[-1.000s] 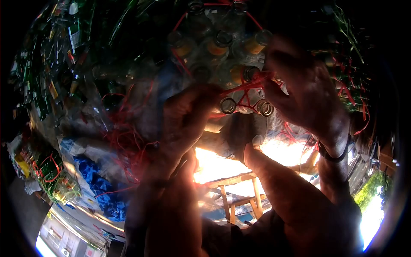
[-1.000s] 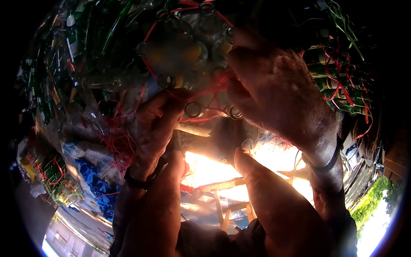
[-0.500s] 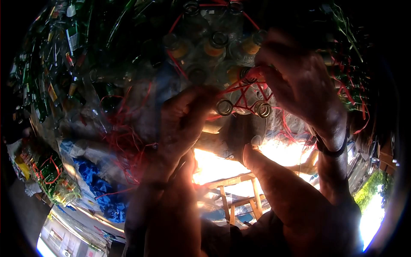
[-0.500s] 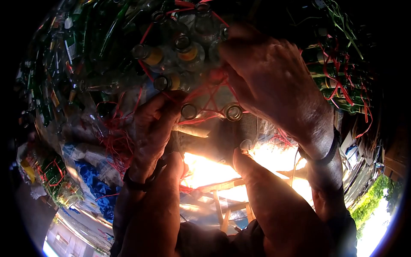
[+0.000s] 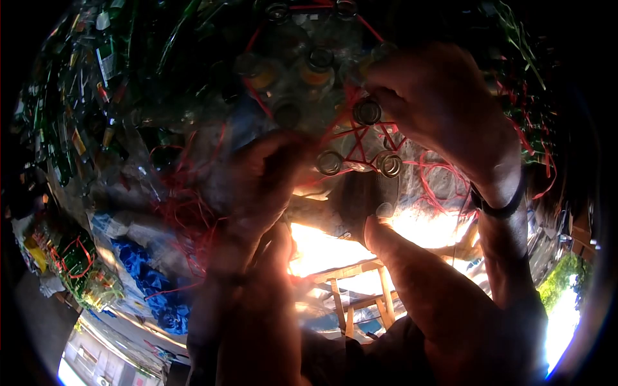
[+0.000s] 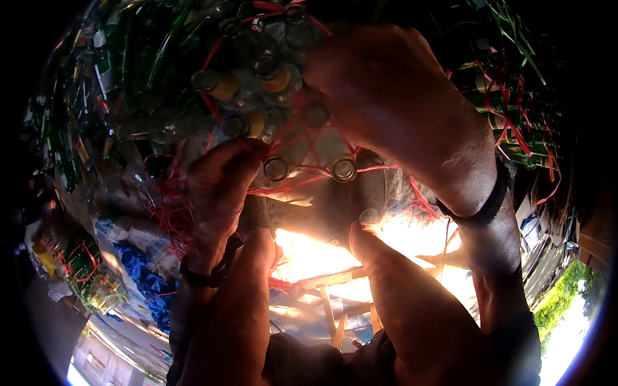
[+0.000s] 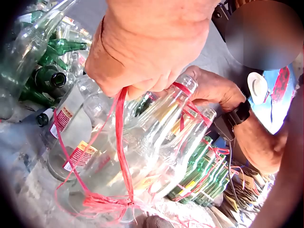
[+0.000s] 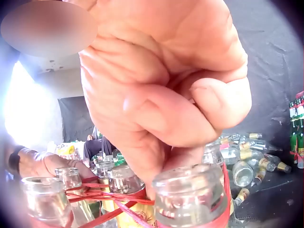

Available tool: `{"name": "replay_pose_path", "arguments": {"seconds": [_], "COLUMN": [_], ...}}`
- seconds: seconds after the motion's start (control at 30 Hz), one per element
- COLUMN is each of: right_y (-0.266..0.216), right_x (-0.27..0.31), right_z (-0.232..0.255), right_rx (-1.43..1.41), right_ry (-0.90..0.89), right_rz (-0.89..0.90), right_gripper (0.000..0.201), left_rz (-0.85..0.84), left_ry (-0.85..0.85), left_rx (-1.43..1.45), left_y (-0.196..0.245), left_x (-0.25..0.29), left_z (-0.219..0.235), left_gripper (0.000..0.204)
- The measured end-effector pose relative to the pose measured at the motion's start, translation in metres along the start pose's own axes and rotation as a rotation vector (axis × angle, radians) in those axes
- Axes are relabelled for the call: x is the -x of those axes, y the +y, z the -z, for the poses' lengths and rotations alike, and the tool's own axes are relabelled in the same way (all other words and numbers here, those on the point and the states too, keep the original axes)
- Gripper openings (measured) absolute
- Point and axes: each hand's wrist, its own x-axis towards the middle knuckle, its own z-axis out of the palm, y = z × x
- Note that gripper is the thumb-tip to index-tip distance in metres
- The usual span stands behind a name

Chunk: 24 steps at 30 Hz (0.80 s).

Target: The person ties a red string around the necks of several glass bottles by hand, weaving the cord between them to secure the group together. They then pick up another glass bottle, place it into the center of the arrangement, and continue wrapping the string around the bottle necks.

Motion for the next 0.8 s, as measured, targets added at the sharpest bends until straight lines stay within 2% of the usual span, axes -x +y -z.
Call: {"name": "replay_pose_path", "arguments": {"seconds": [0.07, 0.1, 0.17, 0.3, 0.37, 0.4, 0.47, 0.5, 0.57, 0.6, 0.67, 0.8], "right_y": [-0.001, -0.001, -0.002, -0.005, -0.013, -0.021, -0.038, -0.042, -0.057, -0.056, -0.051, -0.075], "right_x": [-0.001, 0.0, 0.001, 0.011, 0.016, 0.018, 0.024, 0.032, 0.04, 0.049, 0.062, 0.049], "right_z": [-0.003, -0.004, -0.005, -0.004, 0.002, 0.005, 0.01, 0.01, -0.005, -0.014, -0.024, -0.008], "right_rx": [-0.032, -0.032, -0.081, -0.065, -0.073, -0.075, -0.206, -0.267, -0.361, -0.366, -0.237, -0.346], "right_ry": [0.042, 0.042, 0.055, 0.036, -0.018, -0.018, 0.033, 0.044, 0.197, 0.201, 0.082, 0.172], "right_rz": [0.043, 0.042, 0.044, -0.008, -0.125, -0.123, -0.274, -0.214, -0.235, -0.238, -0.371, -0.336], "right_gripper": [0.006, 0.006, 0.008, 0.013, 0.02, 0.02, 0.027, 0.039, 0.052, 0.052, 0.058, 0.049], "left_rz": [-0.01, -0.01, 0.002, -0.056, -0.185, -0.184, -0.182, -0.183, -0.267, -0.265, -0.276, -0.302], "left_ry": [0.079, 0.079, 0.06, 0.088, 0.131, 0.134, 0.145, 0.145, 0.133, 0.131, 0.086, 0.055], "left_rx": [-0.093, -0.094, -0.288, -0.269, -0.283, -0.285, -0.416, -0.419, -0.435, -0.441, -0.481, -0.405], "left_y": [0.0, 0.002, 0.007, -0.002, -0.003, -0.001, 0.008, 0.009, 0.011, 0.014, 0.019, 0.018], "left_x": [0.0, 0.001, 0.003, 0.002, 0.002, 0.003, 0.005, 0.005, 0.005, 0.005, 0.004, -0.001], "left_z": [0.003, 0.006, 0.009, 0.013, 0.014, 0.015, 0.015, 0.015, 0.017, 0.018, 0.02, 0.027], "left_gripper": [0.011, 0.011, 0.009, 0.008, 0.008, 0.008, 0.007, 0.007, 0.006, 0.006, 0.008, 0.007]}}
